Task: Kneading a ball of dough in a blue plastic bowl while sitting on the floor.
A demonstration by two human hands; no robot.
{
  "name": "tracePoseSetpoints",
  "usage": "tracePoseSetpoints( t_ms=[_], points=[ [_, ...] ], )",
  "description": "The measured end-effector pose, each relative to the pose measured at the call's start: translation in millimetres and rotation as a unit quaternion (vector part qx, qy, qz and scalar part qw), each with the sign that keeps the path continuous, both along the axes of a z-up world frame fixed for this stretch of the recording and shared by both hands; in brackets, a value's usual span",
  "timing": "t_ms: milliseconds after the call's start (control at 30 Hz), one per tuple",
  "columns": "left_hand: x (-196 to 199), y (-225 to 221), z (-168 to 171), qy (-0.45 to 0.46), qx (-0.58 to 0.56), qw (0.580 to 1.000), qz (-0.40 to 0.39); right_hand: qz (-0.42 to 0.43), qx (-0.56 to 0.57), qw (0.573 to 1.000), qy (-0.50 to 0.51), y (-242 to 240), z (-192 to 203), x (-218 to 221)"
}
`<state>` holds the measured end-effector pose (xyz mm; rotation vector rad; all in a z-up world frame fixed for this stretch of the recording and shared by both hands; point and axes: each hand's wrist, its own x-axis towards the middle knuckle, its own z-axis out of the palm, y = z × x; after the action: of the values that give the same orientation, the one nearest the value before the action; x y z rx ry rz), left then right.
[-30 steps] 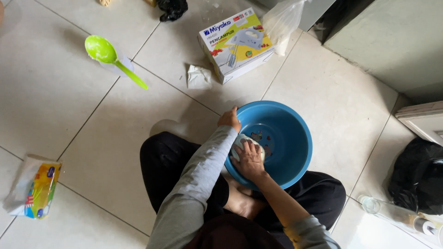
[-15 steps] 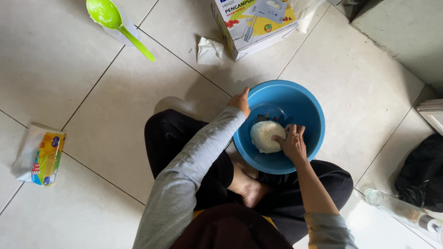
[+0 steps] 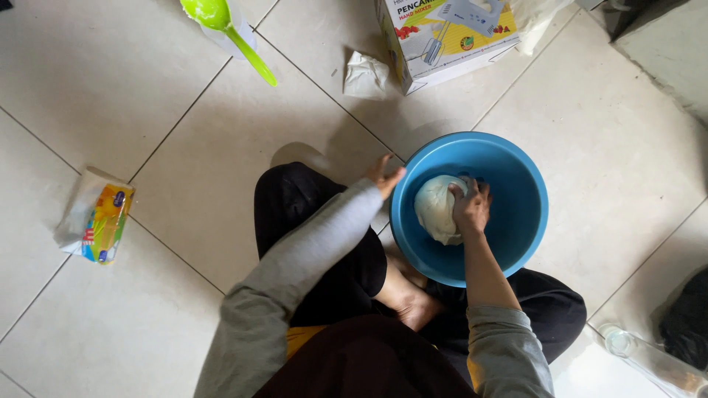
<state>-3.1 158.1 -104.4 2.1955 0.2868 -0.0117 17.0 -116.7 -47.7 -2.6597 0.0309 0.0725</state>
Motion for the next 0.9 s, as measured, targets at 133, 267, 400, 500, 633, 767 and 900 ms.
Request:
tracePoseSetpoints(
  t_ms=[133, 267, 400, 500, 633, 767, 900],
  points=[
    [2.6, 194.9, -44.3, 0.109, -0.085, 0.972, 0.190, -0.047, 0.029, 0.997, 0.052, -2.0, -0.8, -8.2],
    [-24.3, 332.5, 72.3, 0.077, 0.239, 0.930, 0.270, -0.067, 0.005, 0.997, 0.041, 1.1, -9.1, -3.9],
    [56.9, 181.6, 90.9, -0.062, 0.174, 0.970, 0.157, -0.082, 0.025, 0.995, 0.059, 3.4, 12.9, -10.7],
    [74.9, 26.3, 101.2, -0.161, 0.110, 0.979, 0.060, -0.028, 0.045, 0.998, 0.047, -3.0, 21.3, -16.4],
    [51.7, -55.1, 63.5, 0.069, 0.060, 0.991, -0.098, -0.007, 0.114, 0.988, 0.108, -9.7, 13.9, -12.7],
    [45.0, -54.5, 43.9, 0.076, 0.083, 0.990, -0.089, -0.043, 0.080, 0.976, 0.198, -2.3, -22.2, 9.4],
    [39.3, -54.8, 64.3, 0.102, 0.094, 0.988, -0.074, -0.010, -0.102, 0.992, -0.073, 42.8, -24.4, -10.6]
  ],
)
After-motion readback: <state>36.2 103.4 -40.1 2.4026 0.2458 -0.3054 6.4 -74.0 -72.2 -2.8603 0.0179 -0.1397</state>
